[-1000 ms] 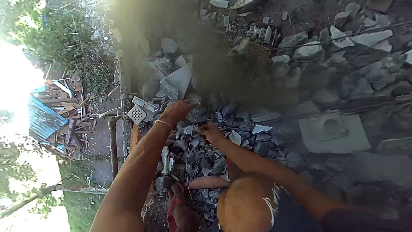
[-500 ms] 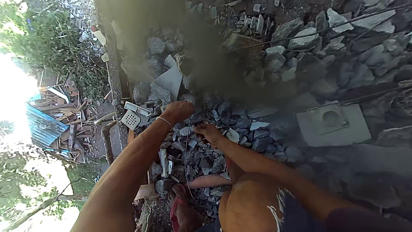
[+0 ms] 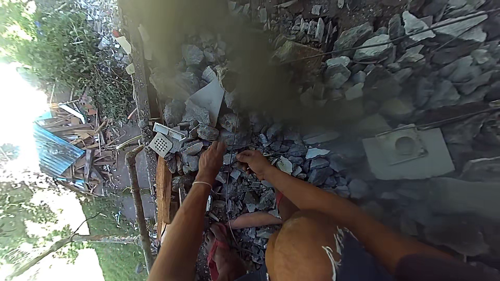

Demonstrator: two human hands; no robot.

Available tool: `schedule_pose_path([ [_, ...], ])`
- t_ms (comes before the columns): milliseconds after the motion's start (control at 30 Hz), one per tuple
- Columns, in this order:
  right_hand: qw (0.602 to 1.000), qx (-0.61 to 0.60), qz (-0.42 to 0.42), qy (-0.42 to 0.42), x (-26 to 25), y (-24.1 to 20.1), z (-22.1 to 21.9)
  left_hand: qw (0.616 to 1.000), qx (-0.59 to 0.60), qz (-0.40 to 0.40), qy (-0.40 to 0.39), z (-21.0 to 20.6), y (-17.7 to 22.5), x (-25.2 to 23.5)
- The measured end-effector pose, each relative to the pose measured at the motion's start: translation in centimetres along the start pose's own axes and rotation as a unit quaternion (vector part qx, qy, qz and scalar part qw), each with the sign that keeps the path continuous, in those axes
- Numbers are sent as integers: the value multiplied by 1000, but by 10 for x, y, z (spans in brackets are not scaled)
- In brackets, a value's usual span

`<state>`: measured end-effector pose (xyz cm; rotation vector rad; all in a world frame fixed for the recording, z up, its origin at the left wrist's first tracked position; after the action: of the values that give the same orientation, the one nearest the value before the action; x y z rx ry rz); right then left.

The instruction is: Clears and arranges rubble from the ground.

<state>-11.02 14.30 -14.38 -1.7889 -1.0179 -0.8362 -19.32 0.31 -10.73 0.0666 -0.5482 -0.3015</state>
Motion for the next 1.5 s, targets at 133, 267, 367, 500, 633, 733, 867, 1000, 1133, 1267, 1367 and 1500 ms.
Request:
schedule_pose_path([
  [133, 1000, -7, -5, -10, -5, -2, 0, 980, 121, 134, 80, -23, 2, 15],
  [267, 1000, 0, -1, -6, -6, -1, 4, 966, 193, 131, 116, -27, 0, 18],
  [367, 1000, 6, -7, -4, -5, -3, 2, 970, 206, 79, 100, -22, -8, 12],
  [500, 1000, 10, -14, 0, -6, -1, 2, 993, 117, 17, -26, -9, -5, -3],
  [633, 1000, 14, -11, 9, -9, 3, 1, 991, 14, 42, -125, 0, -1, -13],
  [733, 999, 35, -2, 5, -10, 3, 4, 984, 58, 121, -120, -9, -19, -7],
  [867, 999, 51, 5, 4, -8, 1, 5, 963, 230, 134, -35, -21, -22, 8],
  [1000, 999, 52, 6, 10, -6, 3, 5, 980, 185, 56, -46, -1, -3, 6],
  [1133, 998, 57, 7, 12, -6, 1, 5, 994, 6, -42, -96, 22, 15, -16],
  [1267, 998, 69, 6, 10, -6, 1, 4, 989, -41, -81, -113, 47, 27, -35],
  [1367, 997, 75, 5, 11, -5, 0, 6, 993, -28, -70, -92, 63, 22, -34],
  [1500, 997, 71, 5, 11, -6, 0, 4, 994, -5, -35, -108, 48, 18, -27],
])
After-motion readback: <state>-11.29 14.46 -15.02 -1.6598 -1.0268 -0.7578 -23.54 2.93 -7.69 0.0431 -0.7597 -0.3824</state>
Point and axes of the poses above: each hand's wrist, its own x-axis away from the middle knuckle, its own z-axis out of the back of the hand, y = z × x, the point moved 7 cm from there along -x, towards the middle knuckle, and after that the axes turned 4 degrees about z, right-handed, at the moved point
